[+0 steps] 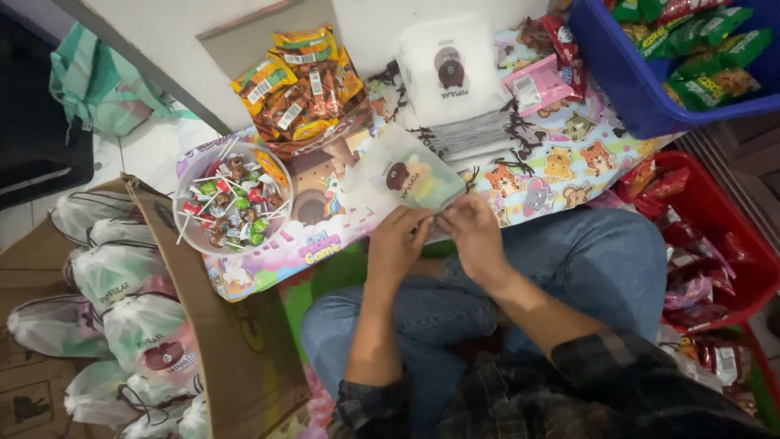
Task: A person is sitting on the floor, picking up various snack packets from bins and boxes and packing them into small clear plastic bags to create assortments.
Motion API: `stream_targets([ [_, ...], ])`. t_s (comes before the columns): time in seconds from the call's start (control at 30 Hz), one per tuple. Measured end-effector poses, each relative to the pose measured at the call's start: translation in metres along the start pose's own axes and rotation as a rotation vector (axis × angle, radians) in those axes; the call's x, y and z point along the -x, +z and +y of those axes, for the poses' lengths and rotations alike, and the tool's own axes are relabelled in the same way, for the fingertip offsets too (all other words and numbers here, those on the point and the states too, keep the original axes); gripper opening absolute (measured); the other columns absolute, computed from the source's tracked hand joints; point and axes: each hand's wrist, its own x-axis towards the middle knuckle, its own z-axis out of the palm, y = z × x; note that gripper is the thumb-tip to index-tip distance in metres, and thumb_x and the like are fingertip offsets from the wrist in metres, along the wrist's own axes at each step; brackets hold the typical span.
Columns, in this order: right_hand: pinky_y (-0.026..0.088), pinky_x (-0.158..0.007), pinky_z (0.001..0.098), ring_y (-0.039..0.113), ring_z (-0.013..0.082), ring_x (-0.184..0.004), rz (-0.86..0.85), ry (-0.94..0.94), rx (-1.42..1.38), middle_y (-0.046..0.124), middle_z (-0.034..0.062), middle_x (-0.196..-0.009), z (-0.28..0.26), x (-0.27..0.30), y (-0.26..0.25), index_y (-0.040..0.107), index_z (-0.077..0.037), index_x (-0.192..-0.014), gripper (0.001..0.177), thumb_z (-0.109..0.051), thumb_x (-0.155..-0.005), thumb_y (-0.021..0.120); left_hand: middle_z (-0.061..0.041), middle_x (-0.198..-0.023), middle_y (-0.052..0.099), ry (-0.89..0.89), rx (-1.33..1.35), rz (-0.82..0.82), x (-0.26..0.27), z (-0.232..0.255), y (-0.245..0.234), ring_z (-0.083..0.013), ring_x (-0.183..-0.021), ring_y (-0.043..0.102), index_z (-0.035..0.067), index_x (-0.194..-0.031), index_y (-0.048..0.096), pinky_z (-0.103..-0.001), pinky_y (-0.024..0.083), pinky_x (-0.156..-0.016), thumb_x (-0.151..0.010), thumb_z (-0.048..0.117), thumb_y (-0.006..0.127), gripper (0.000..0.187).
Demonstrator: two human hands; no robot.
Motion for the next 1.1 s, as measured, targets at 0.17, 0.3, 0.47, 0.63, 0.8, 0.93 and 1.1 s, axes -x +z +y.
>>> stream_targets([
  [0.17,0.059,-0.092,0.0397,0.068,0.019,-0.096,-0.216,-0.003,0.246,0.061,0.0047,-0.101,-0.005,0.006,0.005,0.068,-0.006,-0.116,0.02,0.001,-0.099,0.059,-0.005,-0.077,0.068,-0.039,0.059,-0.027,-0.003,0.007,-0.006,-0.0227,-0.073,0.072,0.017,-0.102,0.079,-0.031,0.06,-0.068,-0.091,0.014,0.078,0.012],
  [0.3,0.058,-0.094,0.0363,0.066,0.0107,-0.098,-0.249,0.035,0.127,0.061,0.0005,-0.105,0.017,-0.015,-0.008,0.069,-0.009,-0.12,0.026,-0.002,-0.096,0.063,-0.009,-0.078,0.069,-0.063,0.085,-0.09,-0.006,0.018,-0.014,-0.028,-0.073,0.072,0.013,-0.103,0.079,-0.035,0.06,-0.067,-0.09,0.012,0.078,0.013],
  [0.47,0.061,-0.085,0.0443,0.069,0.0212,-0.09,-0.31,0.026,0.242,0.067,0.0073,-0.104,-0.005,-0.016,0.008,0.07,-0.006,-0.122,0.032,0.003,-0.094,0.058,-0.006,-0.078,0.068,-0.018,0.098,-0.07,-0.005,0.012,-0.01,-0.023,-0.074,0.071,0.015,-0.103,0.079,-0.031,0.061,-0.067,-0.091,0.012,0.077,0.013],
  [0.63,0.062,-0.081,0.0422,0.069,0.021,-0.086,-0.363,0.034,0.223,0.069,0.0091,-0.104,0.009,-0.035,0.0,0.071,-0.005,-0.122,0.035,0.005,-0.092,0.057,-0.007,-0.078,0.068,-0.015,0.107,-0.089,-0.006,0.012,-0.011,-0.0227,-0.073,0.071,0.012,-0.104,0.079,-0.031,0.061,-0.067,-0.091,0.011,0.077,0.014],
  [0.8,0.063,-0.073,0.039,0.071,0.0207,-0.08,-0.454,0.045,0.193,0.072,0.0118,-0.103,0.022,-0.052,-0.009,0.071,-0.002,-0.123,0.038,0.009,-0.089,0.056,-0.004,-0.079,0.068,-0.012,0.04,-0.036,-0.003,0.004,-0.003,-0.0246,-0.076,0.072,0.015,-0.101,0.079,-0.032,0.061,-0.069,-0.09,0.014,0.078,0.012],
  [0.93,0.064,-0.07,0.0374,0.071,0.0206,-0.078,-0.459,0.028,0.173,0.073,0.0131,-0.103,0.038,-0.064,-0.035,0.072,-0.001,-0.123,0.04,0.01,-0.088,0.056,0.0,-0.082,0.068,0.028,-0.011,0.009,-0.001,-0.012,0.009,-0.022,-0.078,0.073,0.019,-0.101,0.078,-0.03,0.061,-0.07,-0.09,0.018,0.079,0.011],
  [1.1,0.056,-0.102,0.0418,0.064,0.0233,-0.117,-0.4,0.042,0.163,0.062,0.0145,-0.133,-0.015,-0.027,-0.055,0.06,0.005,-0.139,0.041,0.007,-0.098,0.055,-0.004,-0.087,0.07,-0.048,0.061,0.059,0.0,-0.016,0.015,-0.0248,-0.083,0.072,0.016,-0.106,0.08,-0.035,0.06,-0.071,-0.091,0.01,0.076,0.016],
])
